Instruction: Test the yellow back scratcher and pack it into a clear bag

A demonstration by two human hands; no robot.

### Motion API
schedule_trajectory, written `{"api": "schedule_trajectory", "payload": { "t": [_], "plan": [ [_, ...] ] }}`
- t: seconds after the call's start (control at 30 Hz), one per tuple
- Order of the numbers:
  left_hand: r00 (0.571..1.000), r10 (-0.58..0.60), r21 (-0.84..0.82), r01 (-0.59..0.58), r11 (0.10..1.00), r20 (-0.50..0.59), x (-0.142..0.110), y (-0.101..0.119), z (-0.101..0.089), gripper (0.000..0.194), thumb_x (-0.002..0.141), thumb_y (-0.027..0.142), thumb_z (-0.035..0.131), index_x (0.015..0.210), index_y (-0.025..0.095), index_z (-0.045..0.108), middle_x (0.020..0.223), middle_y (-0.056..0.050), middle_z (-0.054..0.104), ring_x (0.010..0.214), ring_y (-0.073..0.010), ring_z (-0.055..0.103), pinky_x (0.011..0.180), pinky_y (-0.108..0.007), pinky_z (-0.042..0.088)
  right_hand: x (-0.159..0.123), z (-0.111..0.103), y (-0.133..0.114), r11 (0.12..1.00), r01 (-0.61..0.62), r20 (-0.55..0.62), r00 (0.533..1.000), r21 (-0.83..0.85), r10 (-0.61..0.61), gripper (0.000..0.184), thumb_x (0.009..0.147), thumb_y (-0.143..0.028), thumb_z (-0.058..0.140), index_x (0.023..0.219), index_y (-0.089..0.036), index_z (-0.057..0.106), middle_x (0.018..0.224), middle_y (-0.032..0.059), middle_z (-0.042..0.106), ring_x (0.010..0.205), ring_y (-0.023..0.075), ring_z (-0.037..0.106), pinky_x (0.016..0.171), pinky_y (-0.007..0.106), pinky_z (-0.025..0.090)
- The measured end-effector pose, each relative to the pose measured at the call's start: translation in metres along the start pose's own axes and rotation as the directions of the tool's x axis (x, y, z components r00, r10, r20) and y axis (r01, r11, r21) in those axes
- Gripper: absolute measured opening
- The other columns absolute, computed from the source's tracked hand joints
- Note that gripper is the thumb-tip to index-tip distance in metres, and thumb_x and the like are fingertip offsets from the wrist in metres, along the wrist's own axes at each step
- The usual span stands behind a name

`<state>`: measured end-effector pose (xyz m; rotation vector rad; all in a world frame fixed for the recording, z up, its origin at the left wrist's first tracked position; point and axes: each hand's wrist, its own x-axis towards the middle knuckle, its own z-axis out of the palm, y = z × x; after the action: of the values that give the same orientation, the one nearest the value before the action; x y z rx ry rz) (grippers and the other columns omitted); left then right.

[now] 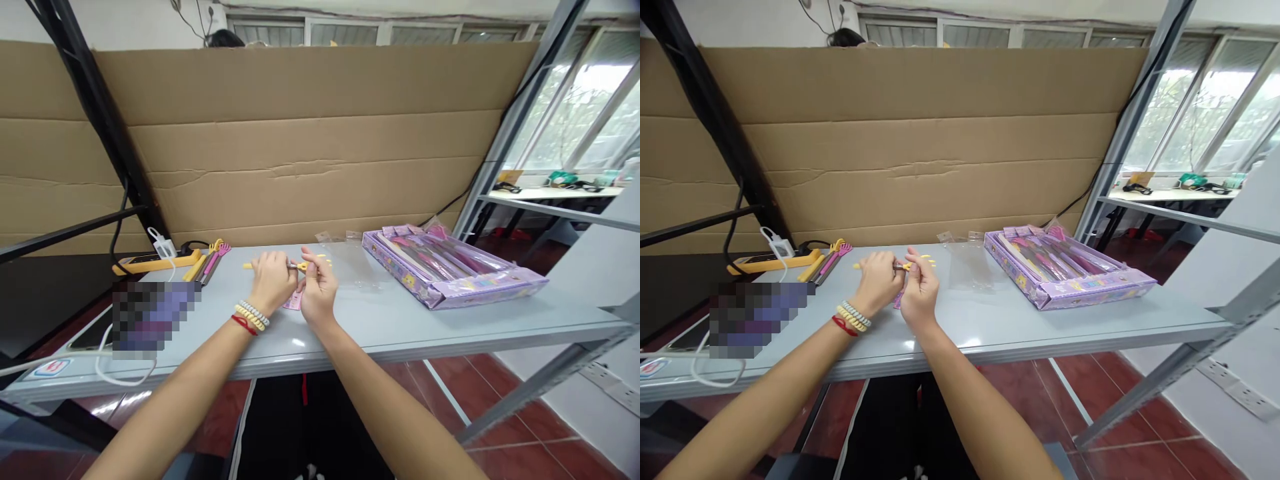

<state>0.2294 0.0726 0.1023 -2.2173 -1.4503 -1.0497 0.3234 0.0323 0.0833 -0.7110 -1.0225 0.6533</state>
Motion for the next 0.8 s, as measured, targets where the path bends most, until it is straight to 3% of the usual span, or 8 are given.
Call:
{"api": "schedule_trajectory", "payload": {
  "t": [0.13, 0.2, 0.27, 0.33, 0.47, 0.63, 0.8],
  "plan": [
    [0.999, 0.053, -0.048, -0.053, 0.997, -0.001, -0.002, -0.006, 0.001, 0.009, 0.079, 0.016, 0.045, 0.078, 0.019, 0.054, 0.083, -0.01, 0.061, 0.085, -0.0262, 0.053, 0.07, -0.039, 0.035, 0.004, -0.009, -0.001, 0.996, -0.084, 0.131, 0.988, 0.037, 0.079, 0.04, 0.079, -0.045, 0.056, 0.114, -0.027, 0.058, 0.129, 0.0077, 0.053, 0.09, 0.0212, 0.064, 0.054, 0.03, 0.055],
    [0.995, 0.102, -0.043, -0.103, 0.994, -0.018, -0.001, -0.014, 0.001, 0.015, 0.081, 0.014, 0.044, 0.086, 0.018, 0.058, 0.091, -0.011, 0.062, 0.091, -0.0263, 0.052, 0.073, -0.039, 0.035, 0.012, -0.021, -0.007, 0.984, -0.145, 0.173, 0.977, 0.107, 0.126, 0.06, 0.075, -0.043, 0.062, 0.131, -0.031, 0.044, 0.127, 0.0069, 0.053, 0.083, 0.0194, 0.066, 0.049, 0.028, 0.054],
    [0.987, 0.161, -0.004, -0.161, 0.987, -0.018, 0.0, -0.021, 0.001, 0.02, 0.085, 0.016, 0.043, 0.092, 0.017, 0.061, 0.092, -0.011, 0.064, 0.091, -0.0262, 0.053, 0.073, -0.039, 0.035, 0.019, -0.034, -0.013, 0.961, -0.224, 0.2, 0.961, 0.164, 0.19, 0.067, 0.075, -0.044, 0.061, 0.136, -0.034, 0.034, 0.118, 0.0058, 0.057, 0.074, 0.0179, 0.068, 0.044, 0.026, 0.05],
    [0.973, 0.23, 0.042, -0.23, 0.972, -0.003, 0.001, -0.024, 0.002, 0.022, 0.089, 0.022, 0.043, 0.097, 0.018, 0.063, 0.086, -0.01, 0.065, 0.085, -0.0251, 0.054, 0.071, -0.038, 0.034, 0.026, -0.045, -0.017, 0.926, -0.327, 0.241, 0.93, 0.188, 0.279, 0.057, 0.078, -0.05, 0.056, 0.13, -0.03, 0.039, 0.106, 0.0053, 0.061, 0.068, 0.0178, 0.068, 0.041, 0.025, 0.048],
    [0.934, 0.356, 0.081, -0.357, 0.931, 0.033, 0.002, -0.021, 0.002, 0.029, 0.093, 0.035, 0.04, 0.105, 0.023, 0.064, 0.073, -0.007, 0.063, 0.071, -0.0215, 0.054, 0.065, -0.035, 0.032, 0.032, -0.057, -0.019, 0.869, -0.467, 0.289, 0.865, 0.163, 0.411, 0.044, 0.077, -0.059, 0.054, 0.095, -0.019, 0.056, 0.091, 0.007, 0.064, 0.061, 0.0178, 0.066, 0.041, 0.026, 0.047],
    [0.862, 0.494, 0.032, -0.5, 0.865, 0.109, -0.002, -0.019, -0.003, 0.037, 0.092, 0.044, 0.038, 0.111, 0.024, 0.062, 0.075, -0.005, 0.064, 0.063, -0.0174, 0.055, 0.057, -0.031, 0.029, 0.032, -0.069, -0.018, 0.914, -0.401, 0.269, 0.876, -0.058, 0.401, 0.042, 0.063, -0.056, 0.07, 0.069, -0.017, 0.054, 0.064, 0.0019, 0.062, 0.042, 0.0121, 0.055, 0.034, 0.021, 0.036],
    [0.842, 0.51, -0.1, -0.5, 0.86, 0.178, -0.003, -0.018, -0.008, 0.039, 0.093, 0.047, 0.035, 0.097, 0.023, 0.065, 0.076, -0.003, 0.068, 0.061, -0.0151, 0.056, 0.052, -0.028, 0.025, 0.031, -0.082, -0.02, 0.895, -0.128, 0.213, 0.948, -0.427, 0.237, 0.054, 0.074, -0.066, 0.053, 0.051, -0.017, 0.048, 0.04, -0.0011, 0.048, 0.032, 0.0063, 0.037, 0.036, 0.021, 0.028]
  ]
}}
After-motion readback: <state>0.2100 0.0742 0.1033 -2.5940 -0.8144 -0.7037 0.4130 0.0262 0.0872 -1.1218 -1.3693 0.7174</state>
